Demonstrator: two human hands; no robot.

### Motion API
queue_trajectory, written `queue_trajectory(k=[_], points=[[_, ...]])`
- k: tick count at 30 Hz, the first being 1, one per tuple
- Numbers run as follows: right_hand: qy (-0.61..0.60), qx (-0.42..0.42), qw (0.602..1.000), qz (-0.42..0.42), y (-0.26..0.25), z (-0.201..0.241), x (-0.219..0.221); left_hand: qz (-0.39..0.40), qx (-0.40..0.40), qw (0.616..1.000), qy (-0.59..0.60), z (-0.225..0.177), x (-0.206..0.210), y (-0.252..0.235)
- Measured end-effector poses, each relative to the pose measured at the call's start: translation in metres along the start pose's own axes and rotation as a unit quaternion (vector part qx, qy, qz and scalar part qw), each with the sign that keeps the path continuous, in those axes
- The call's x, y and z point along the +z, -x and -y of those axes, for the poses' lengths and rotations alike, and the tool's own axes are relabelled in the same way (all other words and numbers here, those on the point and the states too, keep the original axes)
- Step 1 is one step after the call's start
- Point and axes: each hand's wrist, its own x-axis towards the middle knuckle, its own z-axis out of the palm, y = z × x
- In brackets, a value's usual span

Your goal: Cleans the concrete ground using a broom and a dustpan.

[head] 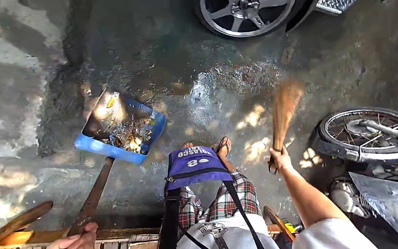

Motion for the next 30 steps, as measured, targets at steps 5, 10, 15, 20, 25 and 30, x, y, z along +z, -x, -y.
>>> queue_trajectory(k=[5,10,15,20,25,30], points=[[-0.093,0.063,0.993,0.04,-0.085,0.018,0.029,0.016,-0.058,0.995,-0.082,0.018,0.079,-0.049],[0.276,-0.123,0.914,0.27,-0.036,0.042,0.077,-0.016,-0.049,0.98,-0.194,0.071,0.171,-0.075],[0.274,-0.257,0.885,0.274,-0.044,0.066,0.009,0.009,-0.069,0.969,-0.236,0.118,0.227,-0.085],[0.109,-0.081,0.981,0.139,-0.138,0.025,-0.064,0.045,-0.073,0.972,-0.221,0.175,0.274,-0.103],[-0.144,0.19,0.971,0.025,-0.142,-0.125,-0.127,0.056,-0.071,0.954,-0.285,0.225,0.293,-0.107],[-0.198,0.294,0.935,0.02,-0.016,-0.234,-0.161,0.056,-0.074,0.94,-0.327,0.241,0.311,-0.104]])
